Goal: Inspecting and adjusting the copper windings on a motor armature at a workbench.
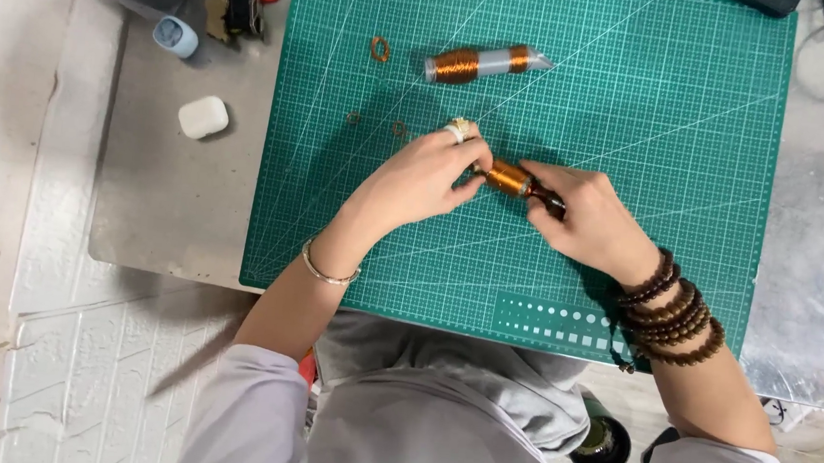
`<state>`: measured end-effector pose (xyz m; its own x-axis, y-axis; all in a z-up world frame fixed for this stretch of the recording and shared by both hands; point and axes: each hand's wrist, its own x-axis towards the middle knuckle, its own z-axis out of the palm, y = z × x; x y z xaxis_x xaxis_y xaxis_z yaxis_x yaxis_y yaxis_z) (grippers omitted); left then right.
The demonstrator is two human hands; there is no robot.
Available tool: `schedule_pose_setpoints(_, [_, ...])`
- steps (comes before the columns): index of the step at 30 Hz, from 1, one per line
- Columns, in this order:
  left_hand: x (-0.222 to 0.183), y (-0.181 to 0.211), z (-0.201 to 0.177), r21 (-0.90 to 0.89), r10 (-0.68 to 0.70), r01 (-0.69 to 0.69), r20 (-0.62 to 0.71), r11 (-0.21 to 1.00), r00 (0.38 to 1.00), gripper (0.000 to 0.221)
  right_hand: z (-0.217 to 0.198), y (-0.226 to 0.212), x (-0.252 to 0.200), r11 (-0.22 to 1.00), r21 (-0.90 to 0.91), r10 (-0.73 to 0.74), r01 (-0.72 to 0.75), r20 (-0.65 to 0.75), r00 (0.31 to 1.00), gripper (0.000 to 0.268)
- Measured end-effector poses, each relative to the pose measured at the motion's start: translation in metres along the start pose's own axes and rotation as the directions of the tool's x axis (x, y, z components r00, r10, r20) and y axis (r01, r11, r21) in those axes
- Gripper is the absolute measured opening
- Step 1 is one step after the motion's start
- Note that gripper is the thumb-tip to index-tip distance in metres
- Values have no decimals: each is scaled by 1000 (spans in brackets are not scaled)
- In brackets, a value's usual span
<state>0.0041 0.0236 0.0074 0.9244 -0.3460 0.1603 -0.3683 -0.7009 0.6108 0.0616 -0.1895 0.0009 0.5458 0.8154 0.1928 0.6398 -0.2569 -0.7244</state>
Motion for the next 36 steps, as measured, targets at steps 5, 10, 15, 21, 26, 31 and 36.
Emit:
schedule_pose_setpoints(5, [0, -6, 6, 9, 34, -33, -39, 999, 999, 5, 6, -2, 4, 999, 7, 47, -47, 13, 999, 33])
schedule_pose_setpoints(10, [1, 0, 6, 28, 24, -24, -27, 999, 999, 3, 18, 14, 0, 995, -76, 67, -70, -41, 997, 34])
schedule_pose_setpoints(15, [2, -4, 20, 120, -17, 20, -29, 993, 999, 5, 26, 24, -3, 977, -191, 82, -93, -68, 994, 34])
schedule_pose_setpoints(21, [2, -2, 31, 237, 80, -32, -195, 971, 978, 8, 27, 20, -9, 933, -355, 32, -58, -79, 996, 36])
schedule_pose_setpoints(26, [3, -4, 38, 324, 105, -36, -196, 945, 975, 7, 27, 20, -10, 919, -393, 3, -28, -66, 998, 35])
schedule_pose_setpoints(31, [2, 3, 35, 359, 108, -40, -173, 933, 979, 4, 26, 20, -10, 914, -405, -25, 3, -48, 999, 35])
schedule_pose_setpoints(36, [2, 5, 31, 297, 114, -64, -155, 953, 981, 5, 24, 18, -9, 918, -397, -21, 2, -44, 999, 33])
